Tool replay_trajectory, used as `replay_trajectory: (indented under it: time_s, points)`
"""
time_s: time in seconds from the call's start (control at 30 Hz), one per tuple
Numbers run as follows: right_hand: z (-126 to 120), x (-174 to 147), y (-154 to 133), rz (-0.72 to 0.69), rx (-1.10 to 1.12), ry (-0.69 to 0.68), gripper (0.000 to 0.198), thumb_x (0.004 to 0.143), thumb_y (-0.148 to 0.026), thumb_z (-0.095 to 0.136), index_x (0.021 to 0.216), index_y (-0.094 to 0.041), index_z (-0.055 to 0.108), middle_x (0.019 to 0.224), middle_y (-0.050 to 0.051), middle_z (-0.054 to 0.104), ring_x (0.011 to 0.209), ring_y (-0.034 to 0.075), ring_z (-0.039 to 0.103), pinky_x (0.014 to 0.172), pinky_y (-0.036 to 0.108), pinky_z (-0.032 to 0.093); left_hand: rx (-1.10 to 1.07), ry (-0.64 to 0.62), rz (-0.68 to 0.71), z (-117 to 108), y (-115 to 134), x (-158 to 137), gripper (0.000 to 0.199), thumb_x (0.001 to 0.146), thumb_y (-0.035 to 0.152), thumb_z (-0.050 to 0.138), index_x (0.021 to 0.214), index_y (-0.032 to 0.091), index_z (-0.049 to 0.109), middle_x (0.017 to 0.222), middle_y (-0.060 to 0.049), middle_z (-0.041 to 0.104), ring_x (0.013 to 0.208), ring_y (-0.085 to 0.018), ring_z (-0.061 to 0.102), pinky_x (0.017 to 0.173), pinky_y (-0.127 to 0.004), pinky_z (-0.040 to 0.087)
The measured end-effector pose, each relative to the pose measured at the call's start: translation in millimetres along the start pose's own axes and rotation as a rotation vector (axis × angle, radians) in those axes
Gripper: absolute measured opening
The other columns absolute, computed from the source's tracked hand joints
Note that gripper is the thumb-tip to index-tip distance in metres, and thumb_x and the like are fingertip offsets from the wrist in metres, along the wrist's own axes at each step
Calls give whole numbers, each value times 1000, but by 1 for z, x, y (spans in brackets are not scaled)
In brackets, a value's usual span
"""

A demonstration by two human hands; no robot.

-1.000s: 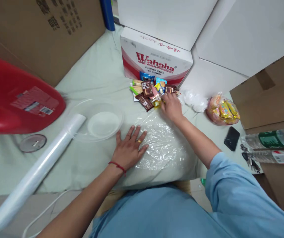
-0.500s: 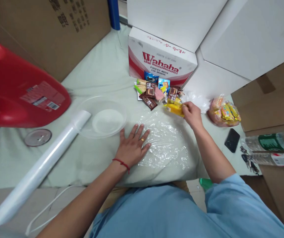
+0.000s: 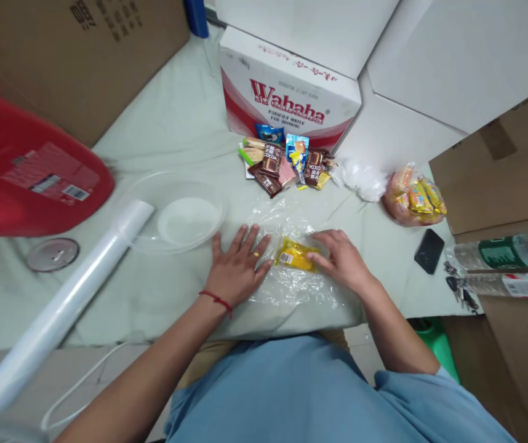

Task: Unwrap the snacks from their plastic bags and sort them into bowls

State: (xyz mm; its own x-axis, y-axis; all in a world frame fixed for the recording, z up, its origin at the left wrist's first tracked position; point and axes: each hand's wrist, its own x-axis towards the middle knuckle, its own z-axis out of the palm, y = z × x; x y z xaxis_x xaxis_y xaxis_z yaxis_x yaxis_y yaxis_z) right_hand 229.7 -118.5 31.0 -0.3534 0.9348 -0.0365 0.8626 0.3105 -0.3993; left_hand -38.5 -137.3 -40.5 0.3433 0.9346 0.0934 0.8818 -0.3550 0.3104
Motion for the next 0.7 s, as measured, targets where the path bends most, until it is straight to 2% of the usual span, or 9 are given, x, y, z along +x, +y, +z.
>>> replay_trajectory:
  time_s: [0.07, 0.1, 0.23, 0.37, 0.57, 0.7]
  points:
    - [5, -2, -3, -173, 2, -80, 54, 97, -47, 72, 144, -24, 62, 141, 14, 64, 120, 32, 59, 104, 48, 52, -2, 10, -4, 0, 1, 0, 57, 108, 46, 41, 164, 37, 37, 174, -9, 30, 162, -32, 28, 127, -72, -8]
    - [9, -3, -4, -208, -12, -94, 54, 96, -42, 73, 146, -25, 61, 144, 14, 62, 119, 32, 58, 103, 49, 52, -3, 13, -8, -1, 1, 0, 58, 107, 46, 41, 165, 37, 36, 174, -9, 31, 162, -33, 29, 127, -72, -8]
    - [19, -5, 0, -171, -9, 40, 42, 102, -23, 62, 143, -24, 63, 134, 14, 67, 109, 31, 57, 97, 49, 54, -1, 8, -12, -1, 3, 1, 59, 107, 46, 43, 164, 37, 36, 174, -9, 31, 161, -34, 29, 126, -74, -6]
    - [19, -2, 7, -231, 74, 152, 41, 103, -23, 57, 144, -24, 63, 131, 13, 67, 109, 30, 57, 98, 48, 52, 6, 5, -21, -1, 3, 1, 58, 107, 47, 42, 163, 36, 39, 174, -10, 32, 162, -33, 29, 126, -74, -5]
    - [34, 11, 9, -337, 54, 41, 40, 102, -21, 60, 142, -25, 65, 142, 14, 64, 115, 30, 56, 101, 52, 52, -20, 15, -38, 0, -2, 0, 59, 107, 47, 40, 164, 32, 38, 174, -14, 31, 160, -37, 32, 125, -77, 6]
    - [24, -13, 21, -362, 128, 115, 43, 104, -28, 60, 147, -25, 57, 150, 18, 55, 128, 32, 56, 105, 55, 51, -73, 86, -43, -4, -13, -10, 62, 107, 44, 41, 167, 30, 32, 176, -15, 24, 162, -37, 27, 126, -70, 19]
